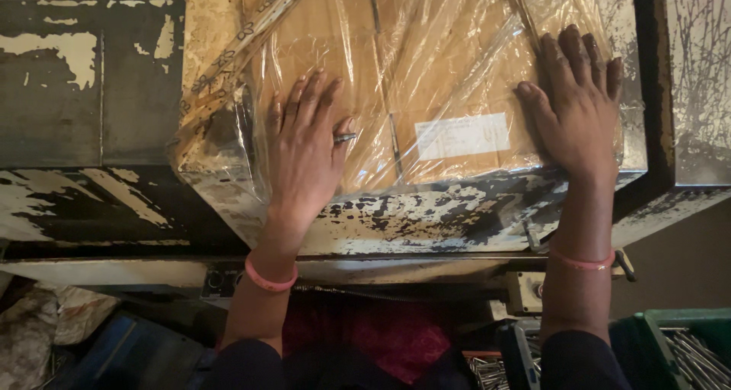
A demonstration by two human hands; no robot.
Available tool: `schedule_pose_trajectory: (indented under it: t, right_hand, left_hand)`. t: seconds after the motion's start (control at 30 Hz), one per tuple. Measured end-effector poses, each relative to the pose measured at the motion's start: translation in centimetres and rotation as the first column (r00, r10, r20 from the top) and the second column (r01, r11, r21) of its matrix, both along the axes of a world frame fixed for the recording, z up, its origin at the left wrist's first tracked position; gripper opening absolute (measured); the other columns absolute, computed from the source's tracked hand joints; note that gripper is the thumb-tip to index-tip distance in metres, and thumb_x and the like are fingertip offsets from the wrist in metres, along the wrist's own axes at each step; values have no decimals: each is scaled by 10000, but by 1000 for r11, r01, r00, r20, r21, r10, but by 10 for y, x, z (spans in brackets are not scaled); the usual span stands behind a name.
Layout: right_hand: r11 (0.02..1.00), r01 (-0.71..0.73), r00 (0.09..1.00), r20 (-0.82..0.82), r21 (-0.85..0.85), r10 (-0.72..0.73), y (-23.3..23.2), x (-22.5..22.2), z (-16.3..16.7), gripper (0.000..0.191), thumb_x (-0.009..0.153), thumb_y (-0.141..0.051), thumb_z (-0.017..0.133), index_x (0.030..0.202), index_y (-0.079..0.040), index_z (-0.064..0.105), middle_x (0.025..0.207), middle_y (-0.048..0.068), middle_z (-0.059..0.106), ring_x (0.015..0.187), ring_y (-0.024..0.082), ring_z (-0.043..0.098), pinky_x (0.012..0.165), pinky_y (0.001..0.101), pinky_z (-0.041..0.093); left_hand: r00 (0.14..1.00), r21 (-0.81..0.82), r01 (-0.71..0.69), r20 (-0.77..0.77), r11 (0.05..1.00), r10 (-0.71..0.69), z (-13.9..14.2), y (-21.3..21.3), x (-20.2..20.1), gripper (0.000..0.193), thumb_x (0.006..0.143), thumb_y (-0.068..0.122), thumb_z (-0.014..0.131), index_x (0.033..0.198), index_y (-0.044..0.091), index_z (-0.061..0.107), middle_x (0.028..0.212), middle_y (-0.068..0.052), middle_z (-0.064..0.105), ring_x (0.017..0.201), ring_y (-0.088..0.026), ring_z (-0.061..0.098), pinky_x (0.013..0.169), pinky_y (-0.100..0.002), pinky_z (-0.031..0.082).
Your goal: The person wraps a cardboard box with clear plastic film and secures it with metal staples. They repeatedly smooth the film, feed it through a stapling machine, and place the used staples into a green bin.
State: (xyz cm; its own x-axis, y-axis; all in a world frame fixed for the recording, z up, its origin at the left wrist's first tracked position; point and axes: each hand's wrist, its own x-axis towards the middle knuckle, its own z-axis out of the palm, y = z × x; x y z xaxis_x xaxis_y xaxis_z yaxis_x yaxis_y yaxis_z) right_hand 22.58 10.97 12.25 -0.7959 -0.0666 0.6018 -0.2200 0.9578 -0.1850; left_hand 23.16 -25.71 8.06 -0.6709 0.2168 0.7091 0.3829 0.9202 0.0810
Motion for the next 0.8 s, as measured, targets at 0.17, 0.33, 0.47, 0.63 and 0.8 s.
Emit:
schedule_pose_trajectory:
  t: [0.17, 0.33, 0.47, 0.63, 0.8]
  right_hand:
    - [1000, 5, 1000, 3, -6, -5, -2, 3, 3, 707, 1055, -607, 352, 1629, -195, 369, 1707, 139, 286, 1590, 328, 185, 1270, 524, 31]
    - [1000, -5, 1000, 4, -3, 5, 0, 1, 2, 713, 1056, -606, 333, 1641, -199, 348, 1710, 138, 263, 1590, 327, 174, 1267, 520, 19]
    - [1000, 2, 1000, 14, 3, -2, 1, -3, 1, 719, 1051, -624, 326, 1637, -208, 347, 1710, 127, 264, 1587, 327, 173, 1268, 516, 14]
    - [1000, 2, 1000, 15, 4, -3, 1, -1, 2, 724, 1056, -638, 314, 1639, -209, 347, 1714, 126, 260, 1593, 330, 170, 1274, 517, 12]
    - [1000, 7, 1000, 13, 5, -7, 0, 0, 3, 728, 1059, -636, 318, 1642, -201, 342, 1712, 128, 261, 1590, 334, 172, 1266, 520, 11]
  left_hand:
    - [1000, 1, -12, 13, 1000, 12, 6, 1, 4, 621, 957, 316, 664, 1505, 86, 481, 1589, -143, 452, 1496, -328, 386, 1247, -568, 192]
    - [1000, 1, -17, 11, 1000, 17, 7, 3, 7, 551, 1015, 324, 622, 1496, 87, 495, 1578, -128, 476, 1485, -311, 410, 1259, -551, 207]
    - [1000, 8, -11, -7, 1000, 11, 5, 4, 5, 540, 1026, 341, 606, 1488, 81, 503, 1572, -130, 480, 1481, -314, 416, 1254, -553, 212]
    - [999, -1, -12, -33, 1000, 12, 3, 2, 2, 540, 1030, 341, 601, 1494, 82, 504, 1578, -130, 478, 1488, -318, 414, 1255, -555, 213]
    - [1000, 18, 1, -1, 1000, -1, 3, 1, 3, 543, 1039, 347, 602, 1501, 83, 492, 1589, -128, 463, 1501, -314, 406, 1266, -558, 205]
